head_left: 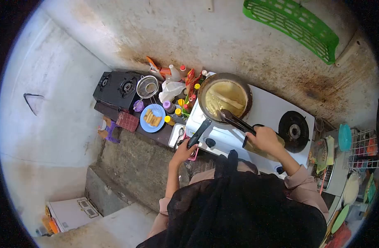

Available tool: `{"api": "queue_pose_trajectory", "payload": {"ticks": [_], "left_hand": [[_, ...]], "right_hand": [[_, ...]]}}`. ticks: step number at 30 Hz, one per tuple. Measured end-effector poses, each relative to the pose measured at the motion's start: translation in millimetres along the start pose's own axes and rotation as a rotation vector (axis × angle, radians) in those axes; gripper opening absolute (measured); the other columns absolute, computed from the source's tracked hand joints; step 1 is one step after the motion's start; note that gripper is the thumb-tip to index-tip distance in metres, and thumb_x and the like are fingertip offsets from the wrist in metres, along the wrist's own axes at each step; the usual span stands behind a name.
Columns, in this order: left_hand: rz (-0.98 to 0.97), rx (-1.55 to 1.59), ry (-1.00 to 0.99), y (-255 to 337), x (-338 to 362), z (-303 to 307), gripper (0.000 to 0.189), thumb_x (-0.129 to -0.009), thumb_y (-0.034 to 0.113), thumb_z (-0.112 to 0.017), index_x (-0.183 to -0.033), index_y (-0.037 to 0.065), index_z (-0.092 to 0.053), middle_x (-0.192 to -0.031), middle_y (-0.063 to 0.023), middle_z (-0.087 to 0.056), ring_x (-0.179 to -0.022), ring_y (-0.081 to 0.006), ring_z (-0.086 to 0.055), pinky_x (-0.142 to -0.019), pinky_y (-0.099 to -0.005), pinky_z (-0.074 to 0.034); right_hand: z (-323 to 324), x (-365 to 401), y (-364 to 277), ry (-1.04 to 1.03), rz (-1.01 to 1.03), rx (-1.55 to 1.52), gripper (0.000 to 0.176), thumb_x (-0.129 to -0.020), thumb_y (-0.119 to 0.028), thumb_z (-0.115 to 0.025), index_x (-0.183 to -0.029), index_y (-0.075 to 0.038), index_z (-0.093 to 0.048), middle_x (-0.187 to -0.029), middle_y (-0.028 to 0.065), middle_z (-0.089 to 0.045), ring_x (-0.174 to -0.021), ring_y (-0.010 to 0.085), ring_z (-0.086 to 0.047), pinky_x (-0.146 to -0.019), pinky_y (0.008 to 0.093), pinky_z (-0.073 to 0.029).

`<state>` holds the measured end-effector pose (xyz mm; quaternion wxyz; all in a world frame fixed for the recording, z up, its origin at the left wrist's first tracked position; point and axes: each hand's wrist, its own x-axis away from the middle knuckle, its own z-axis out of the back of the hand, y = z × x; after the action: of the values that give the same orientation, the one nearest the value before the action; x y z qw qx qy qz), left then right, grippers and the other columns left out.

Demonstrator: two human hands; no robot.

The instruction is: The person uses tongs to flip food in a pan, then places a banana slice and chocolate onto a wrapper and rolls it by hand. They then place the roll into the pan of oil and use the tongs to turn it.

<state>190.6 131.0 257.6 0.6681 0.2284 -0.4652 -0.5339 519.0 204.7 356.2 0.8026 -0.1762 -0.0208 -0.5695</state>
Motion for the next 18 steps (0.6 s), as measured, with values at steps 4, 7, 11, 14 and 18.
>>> {"api": "queue_pose_trajectory", "payload": {"ticks": [4,7,11,14,18], "left_hand": [[-0.013,-0.008,0.007,-4.8,-1.7,-1.5,0.041,-0.080,0.036,-0.062,-0.095,-0.001,-0.054,-0.068,-0.0090,-0.054,-0.061,-0.0159,-0.052,-0.056,-0.0303,-0.041],[0.000,-0.005,0.001,-4.5,-1.1,-0.9,0.042,-0.080,0.037,-0.062,-0.095,-0.001,-0.054,-0.068,-0.0091,-0.054,-0.061,-0.0160,-0.052,-0.056,-0.0306,-0.041],[-0.001,-0.046,0.016,-4.6,-0.4,-1.2,0.041,-0.080,0.036,-0.062,-0.095,-0.001,-0.054,-0.068,-0.0091,-0.054,-0.061,-0.0158,-0.052,-0.055,-0.0304,-0.041],[-0.013,-0.041,0.036,-3.3,-0.1,-2.0,0.040,-0.080,0.036,-0.062,-0.095,0.000,-0.053,-0.068,-0.0095,-0.055,-0.061,-0.0163,-0.053,-0.055,-0.0303,-0.042],[0.063,-0.050,-0.007,8.5,2.6,2.3,0.040,-0.080,0.035,-0.062,-0.097,0.000,-0.053,-0.070,-0.0107,-0.057,-0.063,-0.0179,-0.056,-0.057,-0.0314,-0.043]], "right_hand": [[12.7,-15.7,29.8,-0.387,-0.230,-0.645,0.048,-0.086,-0.045,-0.047,-0.077,0.000,-0.061,-0.059,0.0071,-0.056,-0.046,0.0175,-0.054,-0.042,0.0300,-0.044],[11.3,-20.6,45.4,-0.566,-0.412,-1.022,0.048,-0.087,-0.049,-0.044,-0.084,-0.003,-0.059,-0.060,0.0009,-0.053,-0.041,0.0075,-0.048,-0.033,0.0208,-0.037],[3.7,-18.5,61.7,-0.660,-0.439,-1.267,0.047,-0.087,-0.050,-0.045,-0.087,-0.004,-0.056,-0.062,0.0008,-0.054,-0.042,0.0072,-0.047,-0.034,0.0210,-0.038],[9.6,-15.0,61.6,-0.639,-0.435,-1.213,0.048,-0.087,-0.050,-0.045,-0.086,-0.004,-0.056,-0.062,0.0007,-0.054,-0.042,0.0072,-0.047,-0.033,0.0212,-0.038],[32.3,-6.0,51.3,-0.600,-0.455,-1.005,0.051,-0.086,-0.052,-0.044,-0.081,-0.003,-0.057,-0.061,0.0006,-0.054,-0.042,0.0075,-0.048,-0.034,0.0213,-0.038]]}}
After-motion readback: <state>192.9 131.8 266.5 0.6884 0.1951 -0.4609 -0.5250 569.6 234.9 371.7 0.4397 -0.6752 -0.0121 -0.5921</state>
